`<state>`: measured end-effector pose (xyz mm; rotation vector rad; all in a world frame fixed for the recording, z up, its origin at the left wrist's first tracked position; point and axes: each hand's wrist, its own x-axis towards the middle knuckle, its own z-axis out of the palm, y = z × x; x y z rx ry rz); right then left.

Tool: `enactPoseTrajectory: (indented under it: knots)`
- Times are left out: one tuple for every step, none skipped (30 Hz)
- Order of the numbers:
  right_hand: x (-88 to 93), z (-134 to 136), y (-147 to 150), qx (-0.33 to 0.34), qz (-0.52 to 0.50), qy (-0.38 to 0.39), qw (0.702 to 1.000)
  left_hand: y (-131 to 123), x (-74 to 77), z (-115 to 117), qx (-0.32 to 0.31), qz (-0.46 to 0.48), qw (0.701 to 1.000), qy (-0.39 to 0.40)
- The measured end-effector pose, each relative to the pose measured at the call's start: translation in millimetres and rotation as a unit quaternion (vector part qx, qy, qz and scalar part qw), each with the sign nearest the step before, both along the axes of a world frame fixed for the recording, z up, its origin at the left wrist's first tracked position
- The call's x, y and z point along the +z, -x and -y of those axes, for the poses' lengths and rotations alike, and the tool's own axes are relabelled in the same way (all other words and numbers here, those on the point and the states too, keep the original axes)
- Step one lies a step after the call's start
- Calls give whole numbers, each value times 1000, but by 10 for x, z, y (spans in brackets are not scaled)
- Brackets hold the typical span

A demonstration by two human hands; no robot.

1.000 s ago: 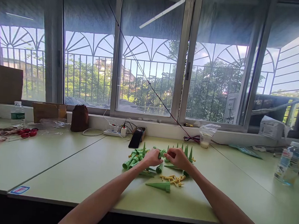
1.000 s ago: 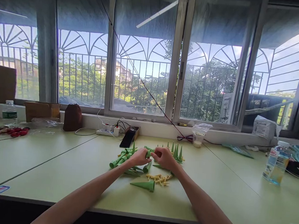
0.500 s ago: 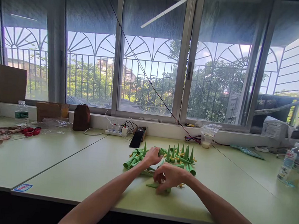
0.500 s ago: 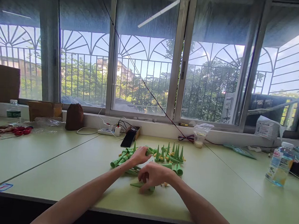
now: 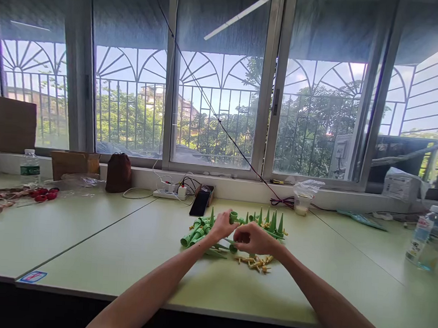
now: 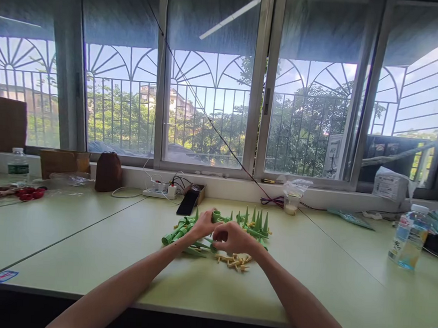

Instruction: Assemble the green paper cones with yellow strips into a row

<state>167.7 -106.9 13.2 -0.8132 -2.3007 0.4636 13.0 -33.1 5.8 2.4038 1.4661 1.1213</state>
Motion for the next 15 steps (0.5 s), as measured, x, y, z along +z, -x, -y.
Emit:
enactPoseTrajectory:
  knots:
    - [10,-45,-56,-18,-13,-12,1000,4,9,-5,1,7,1000,4]
    - [16,-93,-117,-46,-28,-32,998,8,19,-11,0,14,1000,9]
    - [19,-142,-180,-71,-31,-48,996,14,29,-19,1,22,1000,16]
    - [20,-190,-242,-94,-29,-60,993,21,38,-27,4,29,999,23]
    - [20,-236,-301,-112,-21,-68,991,28,45,-36,8,36,999,30]
    - [17,-278,-356,-134,-19,-80,988,36,49,-46,13,42,998,38]
    - [13,-316,-405,-154,-9,-96,983,43,51,-56,17,48,998,44]
    - [5,-350,-448,-169,9,-116,979,49,49,-67,19,52,997,51]
    - [-5,-381,-485,-180,28,-133,974,53,44,-76,19,57,996,59]
    - [-18,-410,-516,-185,45,-142,971,56,37,-86,17,63,996,67]
    - [-34,-436,-540,-192,59,-146,969,58,28,-93,11,70,995,76]
    - [-52,-459,-559,-195,72,-143,968,59,19,-100,3,77,993,85]
    - [-72,-478,-573,-196,84,-137,967,58,10,-105,-7,83,992,93]
    - [-90,-494,-583,-195,93,-130,968,57,1,-108,-15,89,991,100]
    - [-107,-506,-588,-190,98,-123,969,56,-7,-111,-23,92,990,105]
